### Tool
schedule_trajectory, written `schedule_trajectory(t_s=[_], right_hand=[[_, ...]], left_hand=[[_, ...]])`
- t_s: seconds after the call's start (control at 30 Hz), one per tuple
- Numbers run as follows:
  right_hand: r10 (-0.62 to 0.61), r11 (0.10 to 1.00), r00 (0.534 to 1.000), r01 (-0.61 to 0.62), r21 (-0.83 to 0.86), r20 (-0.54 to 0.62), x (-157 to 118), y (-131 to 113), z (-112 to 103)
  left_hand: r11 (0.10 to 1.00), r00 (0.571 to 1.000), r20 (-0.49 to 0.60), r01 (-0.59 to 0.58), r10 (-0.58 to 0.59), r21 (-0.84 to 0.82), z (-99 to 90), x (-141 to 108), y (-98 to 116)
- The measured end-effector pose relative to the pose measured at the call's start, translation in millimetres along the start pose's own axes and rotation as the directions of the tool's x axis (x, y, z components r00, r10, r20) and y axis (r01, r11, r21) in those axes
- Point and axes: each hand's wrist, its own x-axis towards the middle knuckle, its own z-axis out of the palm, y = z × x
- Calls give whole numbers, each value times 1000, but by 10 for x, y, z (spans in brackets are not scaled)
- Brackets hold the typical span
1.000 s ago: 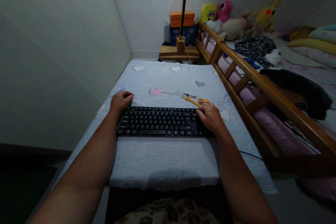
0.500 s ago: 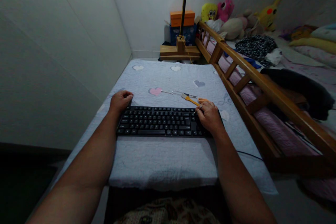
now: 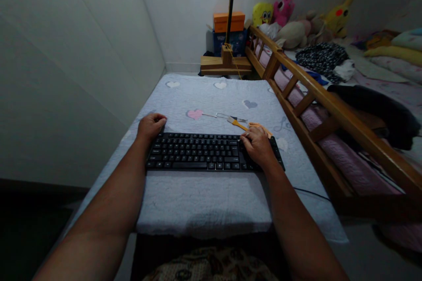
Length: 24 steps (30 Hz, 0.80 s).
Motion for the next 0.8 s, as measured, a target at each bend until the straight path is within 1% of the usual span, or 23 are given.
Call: schedule_trajectory(t_s=[0.1, 0.33, 0.5, 0.8], right_hand=[[-5, 1000, 1000, 5, -3, -12, -5, 6, 7], [-6, 1000, 998, 5, -13, -59, -22, 103, -14], [-13, 1000, 998, 12, -5, -66, -29, 146, -38], [-22, 1000, 996, 22, -8, -82, -37, 107, -6]], left_hand=[[1000, 1000, -3, 1, -1, 5, 3, 6, -9], [1000, 1000, -1, -18, 18, 7, 16, 36, -46], [1000, 1000, -4, -21, 22, 9, 20, 38, -50], [1000, 1000, -3, -16, 16, 6, 10, 36, -30]])
